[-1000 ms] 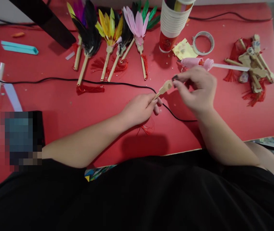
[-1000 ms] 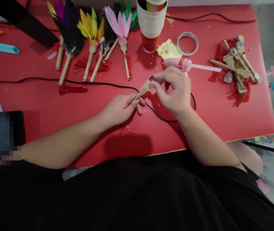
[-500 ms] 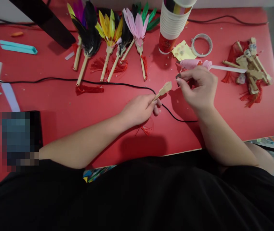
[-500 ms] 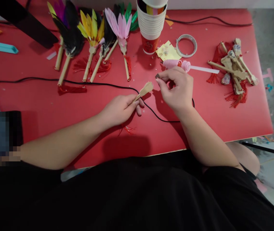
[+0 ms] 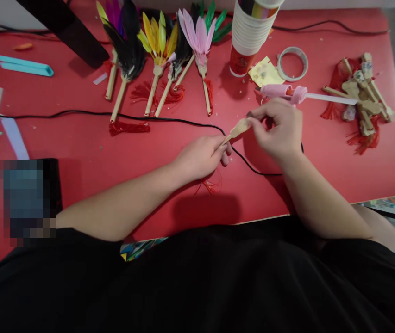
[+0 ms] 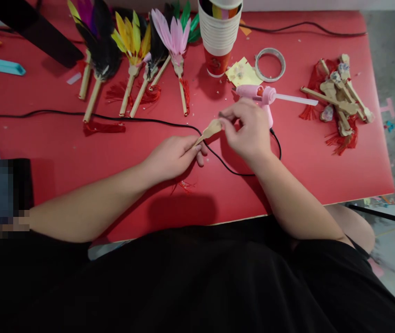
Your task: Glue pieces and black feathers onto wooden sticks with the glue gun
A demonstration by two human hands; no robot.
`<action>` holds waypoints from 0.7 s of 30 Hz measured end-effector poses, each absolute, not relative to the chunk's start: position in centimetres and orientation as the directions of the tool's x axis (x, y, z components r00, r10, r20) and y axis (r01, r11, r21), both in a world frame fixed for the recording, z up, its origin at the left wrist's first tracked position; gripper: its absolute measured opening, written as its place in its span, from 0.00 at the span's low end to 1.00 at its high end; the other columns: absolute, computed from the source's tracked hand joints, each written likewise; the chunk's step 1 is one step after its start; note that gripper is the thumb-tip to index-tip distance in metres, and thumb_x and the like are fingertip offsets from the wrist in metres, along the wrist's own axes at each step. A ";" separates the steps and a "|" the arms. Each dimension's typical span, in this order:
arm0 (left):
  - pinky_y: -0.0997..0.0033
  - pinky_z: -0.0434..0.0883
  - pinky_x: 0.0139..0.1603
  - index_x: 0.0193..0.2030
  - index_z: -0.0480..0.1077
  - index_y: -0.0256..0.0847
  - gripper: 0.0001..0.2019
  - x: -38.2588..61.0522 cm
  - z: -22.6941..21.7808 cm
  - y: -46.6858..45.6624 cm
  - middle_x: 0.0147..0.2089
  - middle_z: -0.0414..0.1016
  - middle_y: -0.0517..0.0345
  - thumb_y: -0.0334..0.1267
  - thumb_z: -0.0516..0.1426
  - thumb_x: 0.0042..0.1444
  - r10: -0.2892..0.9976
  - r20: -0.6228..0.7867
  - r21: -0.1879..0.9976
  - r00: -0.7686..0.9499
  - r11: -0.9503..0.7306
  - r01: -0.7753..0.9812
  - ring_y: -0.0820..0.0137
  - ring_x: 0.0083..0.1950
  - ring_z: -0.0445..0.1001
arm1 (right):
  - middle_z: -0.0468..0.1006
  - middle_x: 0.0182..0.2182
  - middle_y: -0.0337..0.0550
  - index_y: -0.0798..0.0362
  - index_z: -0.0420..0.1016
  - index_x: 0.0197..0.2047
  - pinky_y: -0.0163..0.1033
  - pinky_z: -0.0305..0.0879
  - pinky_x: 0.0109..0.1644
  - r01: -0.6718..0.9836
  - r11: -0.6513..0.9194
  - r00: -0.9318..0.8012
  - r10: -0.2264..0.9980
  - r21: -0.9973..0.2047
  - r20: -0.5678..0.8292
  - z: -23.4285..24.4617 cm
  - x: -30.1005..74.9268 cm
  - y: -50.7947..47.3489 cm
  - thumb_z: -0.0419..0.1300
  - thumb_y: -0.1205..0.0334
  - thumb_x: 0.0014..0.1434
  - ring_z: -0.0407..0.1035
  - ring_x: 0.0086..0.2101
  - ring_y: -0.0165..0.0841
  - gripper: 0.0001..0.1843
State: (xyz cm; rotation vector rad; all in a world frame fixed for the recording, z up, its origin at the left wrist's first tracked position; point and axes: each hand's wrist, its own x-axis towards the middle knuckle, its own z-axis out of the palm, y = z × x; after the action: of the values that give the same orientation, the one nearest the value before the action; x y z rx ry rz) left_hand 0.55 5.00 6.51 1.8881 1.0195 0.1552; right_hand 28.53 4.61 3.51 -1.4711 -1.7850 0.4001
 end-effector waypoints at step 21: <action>0.57 0.85 0.64 0.55 0.85 0.45 0.16 0.6 6.3 5.1 0.44 0.96 0.56 0.38 0.54 0.86 0.707 -0.322 0.839 0.630 -0.095 0.536 0.58 0.53 0.95 | 0.92 0.41 0.47 0.40 0.90 0.46 0.59 0.88 0.50 0.599 0.258 -0.031 0.953 -0.758 0.300 3.5 27.4 4.3 0.81 0.53 0.73 0.85 0.43 0.49 0.06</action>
State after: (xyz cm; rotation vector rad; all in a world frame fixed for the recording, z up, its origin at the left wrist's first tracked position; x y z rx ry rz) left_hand 0.58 5.06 6.32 1.7607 1.0115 0.1958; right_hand 27.39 4.25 3.52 -1.4355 -1.7271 0.5562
